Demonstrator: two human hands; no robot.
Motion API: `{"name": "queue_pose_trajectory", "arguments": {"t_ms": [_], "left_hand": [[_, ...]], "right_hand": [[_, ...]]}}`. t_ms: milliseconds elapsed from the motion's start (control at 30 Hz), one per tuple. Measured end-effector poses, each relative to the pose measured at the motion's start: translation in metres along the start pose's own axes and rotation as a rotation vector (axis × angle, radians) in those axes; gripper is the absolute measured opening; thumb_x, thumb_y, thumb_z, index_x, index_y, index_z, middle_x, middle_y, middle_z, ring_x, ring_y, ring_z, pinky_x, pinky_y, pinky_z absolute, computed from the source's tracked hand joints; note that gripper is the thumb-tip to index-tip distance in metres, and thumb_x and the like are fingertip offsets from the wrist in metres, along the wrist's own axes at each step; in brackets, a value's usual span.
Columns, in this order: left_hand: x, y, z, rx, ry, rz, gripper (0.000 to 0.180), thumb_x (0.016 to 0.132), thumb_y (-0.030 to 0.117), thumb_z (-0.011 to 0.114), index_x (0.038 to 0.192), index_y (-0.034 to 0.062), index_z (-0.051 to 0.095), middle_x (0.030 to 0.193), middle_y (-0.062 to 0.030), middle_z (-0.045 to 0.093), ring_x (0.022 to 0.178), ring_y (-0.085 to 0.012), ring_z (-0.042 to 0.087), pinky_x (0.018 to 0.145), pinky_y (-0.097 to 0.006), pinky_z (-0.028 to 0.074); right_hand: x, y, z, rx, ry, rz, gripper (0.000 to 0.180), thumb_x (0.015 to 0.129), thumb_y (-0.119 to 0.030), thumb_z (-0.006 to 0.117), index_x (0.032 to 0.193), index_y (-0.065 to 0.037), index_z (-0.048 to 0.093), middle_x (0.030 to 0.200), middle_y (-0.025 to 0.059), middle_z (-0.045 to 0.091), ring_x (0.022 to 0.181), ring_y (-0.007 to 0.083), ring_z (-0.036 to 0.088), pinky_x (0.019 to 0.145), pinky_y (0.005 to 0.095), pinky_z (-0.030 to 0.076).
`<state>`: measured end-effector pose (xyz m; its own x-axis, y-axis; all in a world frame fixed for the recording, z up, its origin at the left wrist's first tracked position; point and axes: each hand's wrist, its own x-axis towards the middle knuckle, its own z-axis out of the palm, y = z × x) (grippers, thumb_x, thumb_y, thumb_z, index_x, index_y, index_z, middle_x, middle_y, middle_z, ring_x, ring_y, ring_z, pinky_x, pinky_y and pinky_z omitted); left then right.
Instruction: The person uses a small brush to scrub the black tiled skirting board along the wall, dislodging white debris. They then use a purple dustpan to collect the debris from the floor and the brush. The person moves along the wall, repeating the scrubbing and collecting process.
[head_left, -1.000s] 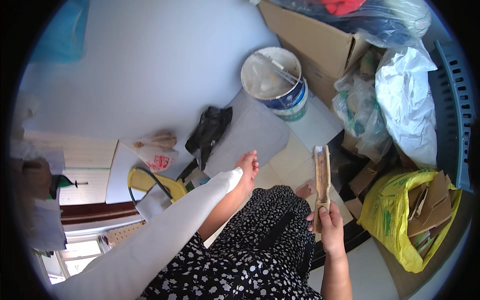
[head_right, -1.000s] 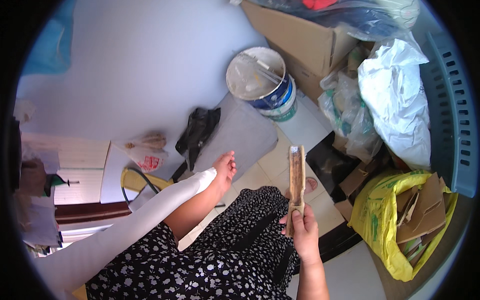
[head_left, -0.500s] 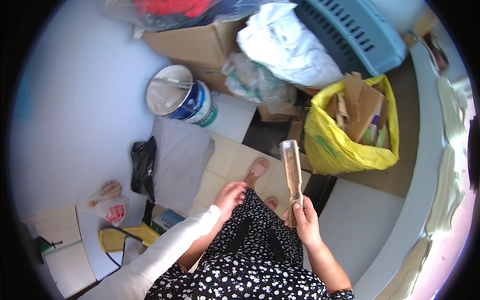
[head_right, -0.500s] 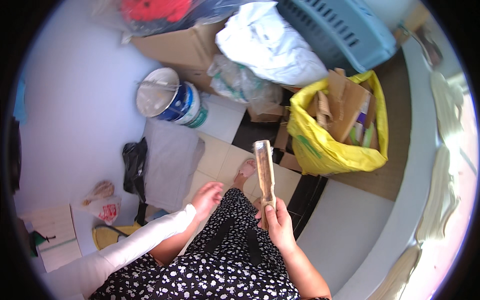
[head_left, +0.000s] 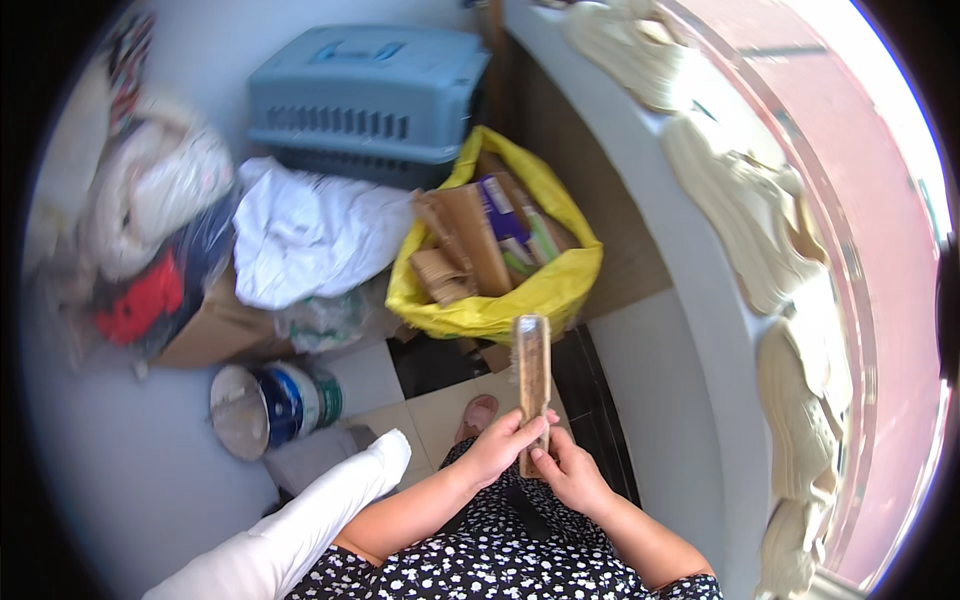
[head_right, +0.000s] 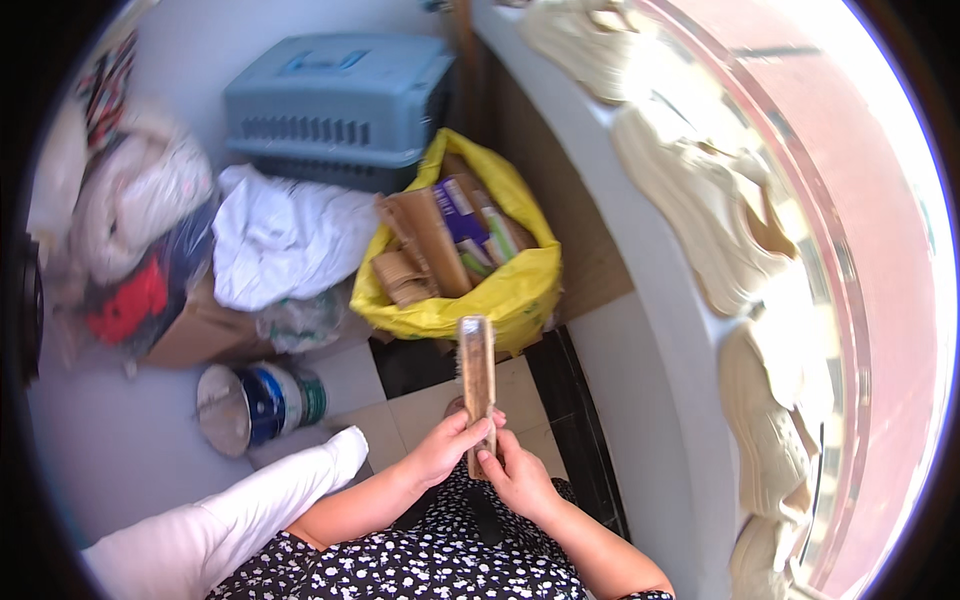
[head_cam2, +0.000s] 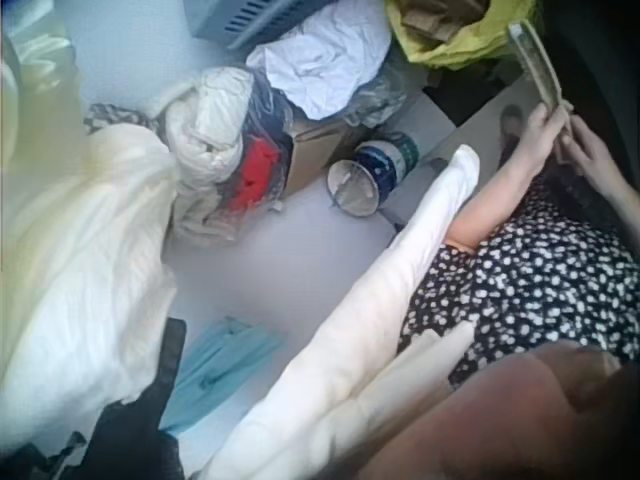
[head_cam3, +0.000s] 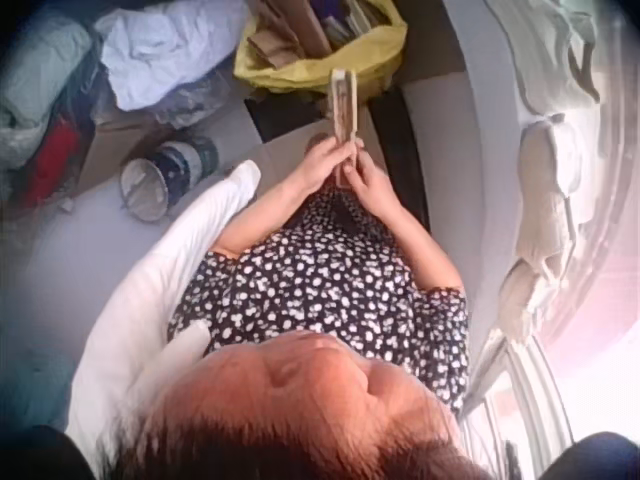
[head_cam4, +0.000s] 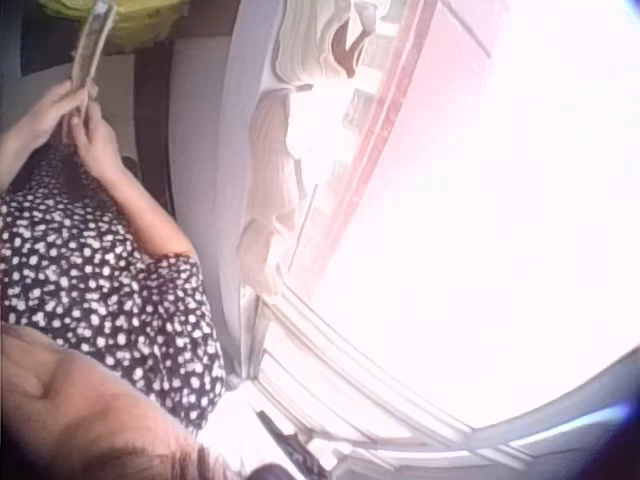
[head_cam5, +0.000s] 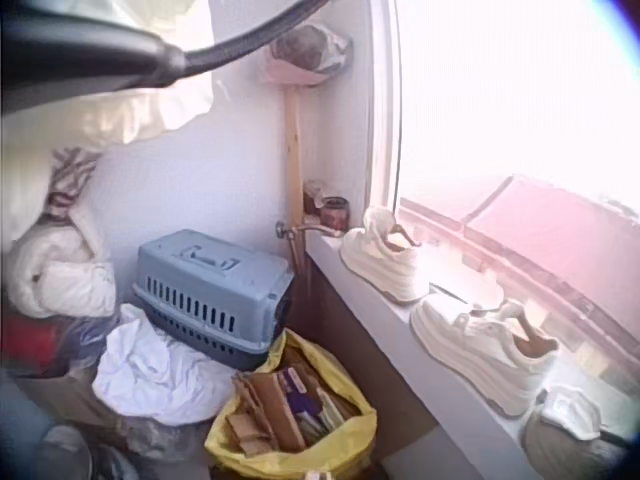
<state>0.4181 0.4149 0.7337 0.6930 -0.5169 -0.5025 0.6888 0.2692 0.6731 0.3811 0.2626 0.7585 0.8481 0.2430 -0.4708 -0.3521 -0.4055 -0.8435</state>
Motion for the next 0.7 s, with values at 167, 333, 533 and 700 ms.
{"name": "queue_pose_trajectory", "arguments": {"t_ms": [167, 333, 533, 700], "left_hand": [[0.021, 0.014, 0.016, 0.305, -0.177, -0.141, 0.029, 0.095, 0.025, 0.048, 0.111, 0.0019, 0.055, 0.103, -0.0022, 0.056, 0.096, -0.0105, 0.053, 0.086, -0.026, 0.042], [0.041, 0.003, 0.040, 0.664, -0.415, -0.189, 0.026, 0.094, 0.024, 0.051, 0.108, 0.0035, 0.056, 0.097, -0.0011, 0.057, 0.091, -0.0089, 0.054, 0.082, -0.025, 0.044], [0.043, -0.035, 0.095, 1.053, -0.760, -0.058, 0.024, 0.090, 0.020, 0.053, 0.101, 0.0003, 0.060, 0.101, -0.0054, 0.053, 0.096, -0.0153, 0.054, 0.083, -0.028, 0.044], [0.026, -0.089, 0.146, 1.200, -1.042, -0.059, 0.021, 0.089, 0.019, 0.054, 0.101, 0.0030, 0.062, 0.104, -0.0116, 0.055, 0.097, -0.0239, 0.055, 0.083, -0.032, 0.044]], "right_hand": [[-0.021, 0.022, -0.006, 0.235, 0.052, 0.137, 0.029, 0.092, -0.030, 0.049, 0.101, -0.003, 0.054, 0.077, 0.0149, 0.061, 0.072, 0.0280, 0.061, 0.067, 0.0366, 0.046], [-0.052, 0.050, 0.006, 0.358, 0.294, 0.104, 0.026, 0.092, -0.027, 0.048, 0.098, -0.002, 0.054, 0.076, 0.0125, 0.061, 0.069, 0.0235, 0.060, 0.065, 0.0348, 0.046], [-0.100, 0.093, 0.036, 0.800, 0.472, 0.185, 0.031, 0.094, -0.026, 0.049, 0.111, -0.001, 0.054, 0.095, 0.0042, 0.059, 0.084, 0.0111, 0.056, 0.072, 0.0261, 0.050], [-0.167, 0.132, 0.055, 0.845, 0.616, 0.194, 0.031, 0.095, -0.029, 0.046, 0.108, -0.002, 0.056, 0.088, 0.0022, 0.059, 0.074, 0.0092, 0.055, 0.066, 0.0242, 0.049]]}}
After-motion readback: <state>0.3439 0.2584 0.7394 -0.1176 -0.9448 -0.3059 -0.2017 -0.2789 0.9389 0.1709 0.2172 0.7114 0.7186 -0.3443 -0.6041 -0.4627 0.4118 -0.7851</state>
